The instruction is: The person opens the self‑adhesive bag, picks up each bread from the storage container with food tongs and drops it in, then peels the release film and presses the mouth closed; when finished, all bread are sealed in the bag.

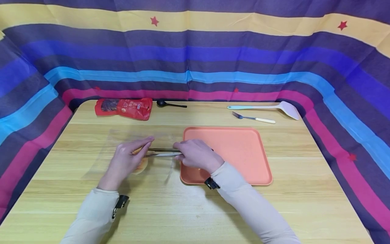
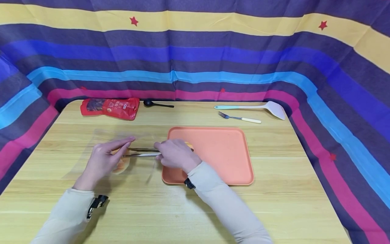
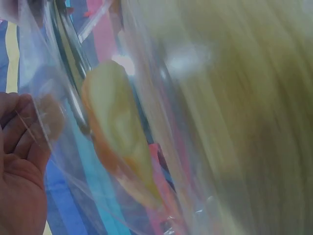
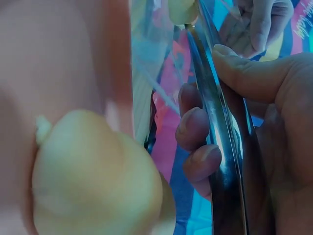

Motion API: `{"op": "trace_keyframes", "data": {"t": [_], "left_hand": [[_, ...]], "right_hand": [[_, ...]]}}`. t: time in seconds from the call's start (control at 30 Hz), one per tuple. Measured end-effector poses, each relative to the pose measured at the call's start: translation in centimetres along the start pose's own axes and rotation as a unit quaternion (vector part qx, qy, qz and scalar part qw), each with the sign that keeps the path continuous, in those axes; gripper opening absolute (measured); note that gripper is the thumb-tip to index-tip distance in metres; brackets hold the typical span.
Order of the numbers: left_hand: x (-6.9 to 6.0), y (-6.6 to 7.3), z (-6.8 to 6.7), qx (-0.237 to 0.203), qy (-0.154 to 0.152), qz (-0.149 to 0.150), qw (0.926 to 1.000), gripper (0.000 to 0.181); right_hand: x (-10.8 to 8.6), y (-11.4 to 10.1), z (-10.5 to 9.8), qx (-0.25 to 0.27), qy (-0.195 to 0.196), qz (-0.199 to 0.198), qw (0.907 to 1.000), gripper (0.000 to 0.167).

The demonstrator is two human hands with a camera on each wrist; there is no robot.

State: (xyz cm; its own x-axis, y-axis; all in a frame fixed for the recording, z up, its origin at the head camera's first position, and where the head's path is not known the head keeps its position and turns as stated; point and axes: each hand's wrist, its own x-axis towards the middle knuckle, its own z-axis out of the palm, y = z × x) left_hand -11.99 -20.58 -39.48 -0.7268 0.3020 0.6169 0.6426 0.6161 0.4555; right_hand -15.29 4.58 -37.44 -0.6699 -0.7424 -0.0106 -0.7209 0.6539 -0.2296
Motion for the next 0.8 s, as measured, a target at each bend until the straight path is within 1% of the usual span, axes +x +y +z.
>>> {"op": "trace_keyframes", "data": {"t": [0.13,0.3,0.47,0.67,0.8], "left_hand": [[0.0,0.2,0.1,0.0,0.005,0.008,1.0,0.034],[0.3,0.4,0.4,0.012,0.014,0.027,0.9995,0.033],[0.4,0.6,0.6,0.013,0.023,0.031,0.9992,0.033],[0.4,0.8,0.8,0.028,0.011,0.039,0.9988,0.035],[0.3,1.1,1.0,0.025,0.002,0.038,0.999,0.036]], "right_hand": [[0.4,-0.3,0.3,0.005,-0.008,-0.001,1.0,0.024],[1.0,-0.5,0.6,0.001,-0.005,-0.003,1.0,0.023],[1.4,-0.7,0.8,-0.006,0.0,-0.002,1.0,0.024],[2.2,-1.2,1.2,-0.011,-0.002,0.0,0.9999,0.029],[2.6,-1.6,1.5,-0.012,-0.007,-0.001,0.9999,0.03]]}}
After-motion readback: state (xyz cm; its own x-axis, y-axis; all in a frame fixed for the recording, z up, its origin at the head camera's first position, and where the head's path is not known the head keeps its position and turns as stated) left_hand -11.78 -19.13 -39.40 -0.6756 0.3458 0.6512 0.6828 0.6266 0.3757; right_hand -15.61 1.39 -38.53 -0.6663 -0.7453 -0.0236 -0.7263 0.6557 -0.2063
